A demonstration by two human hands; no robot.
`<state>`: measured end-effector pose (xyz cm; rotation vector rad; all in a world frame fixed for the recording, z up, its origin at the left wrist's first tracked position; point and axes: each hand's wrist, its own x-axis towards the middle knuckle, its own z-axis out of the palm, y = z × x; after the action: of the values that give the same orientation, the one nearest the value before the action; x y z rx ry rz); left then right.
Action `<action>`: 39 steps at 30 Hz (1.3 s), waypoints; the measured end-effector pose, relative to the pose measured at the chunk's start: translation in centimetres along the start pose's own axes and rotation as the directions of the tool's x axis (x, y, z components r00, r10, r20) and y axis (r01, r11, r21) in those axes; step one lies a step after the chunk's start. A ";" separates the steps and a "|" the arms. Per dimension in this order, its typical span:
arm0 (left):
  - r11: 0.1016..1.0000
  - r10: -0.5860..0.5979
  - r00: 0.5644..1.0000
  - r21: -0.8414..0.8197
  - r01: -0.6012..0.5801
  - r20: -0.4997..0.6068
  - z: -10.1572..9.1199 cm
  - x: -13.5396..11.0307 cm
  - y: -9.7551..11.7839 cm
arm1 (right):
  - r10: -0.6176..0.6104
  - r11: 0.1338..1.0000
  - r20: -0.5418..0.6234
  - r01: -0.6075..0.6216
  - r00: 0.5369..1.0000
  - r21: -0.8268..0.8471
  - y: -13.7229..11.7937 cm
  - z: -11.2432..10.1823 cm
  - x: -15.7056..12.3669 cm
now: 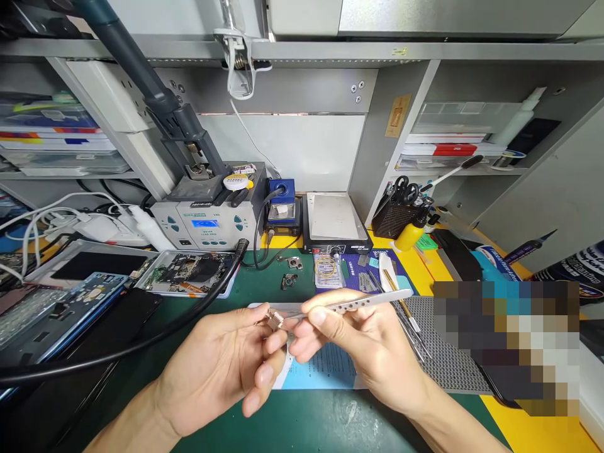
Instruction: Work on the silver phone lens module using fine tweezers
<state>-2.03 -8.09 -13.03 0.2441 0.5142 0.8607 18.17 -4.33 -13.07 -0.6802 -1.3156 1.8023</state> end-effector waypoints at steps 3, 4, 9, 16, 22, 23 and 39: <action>0.999 0.042 0.999 0.001 -0.042 -0.005 -0.2 0.1 -0.2 | -0.032 0.998 -0.026 0.031 0.999 -0.047 0.2 0.3 -0.1; 0.999 0.054 0.999 0.007 -0.054 -0.002 -0.3 0.1 -0.3 | -0.046 0.997 -0.032 0.044 0.998 -0.062 0.3 0.4 -0.2; 0.990 0.131 0.991 0.057 -0.129 -0.021 -0.8 0.3 -0.7 | -0.109 0.983 -0.019 0.105 0.994 -0.153 0.3 0.7 -0.2; 0.975 0.186 0.981 0.138 -0.176 -0.055 -0.6 0.5 -0.7 | -0.169 0.938 0.047 0.176 0.984 -0.300 0.2 0.8 -0.3; 0.975 0.172 0.980 0.159 -0.155 -0.099 -0.8 0.5 -0.5 | -0.239 0.861 0.072 0.245 0.968 -0.446 -0.1 0.9 -0.3; 0.979 0.158 0.982 0.151 -0.141 -0.108 -0.8 0.5 -0.5 | -0.251 0.848 0.076 0.258 0.965 -0.464 -0.1 0.9 -0.3; 0.992 0.078 0.985 0.114 -0.061 -0.151 -0.9 0.5 0.1 | -0.278 0.764 0.139 0.306 0.951 -0.568 0.1 0.2 -0.4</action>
<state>-2.32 -7.62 -13.95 0.2973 0.7025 0.9254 18.23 -4.81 -13.15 -0.7009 -1.9230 1.1533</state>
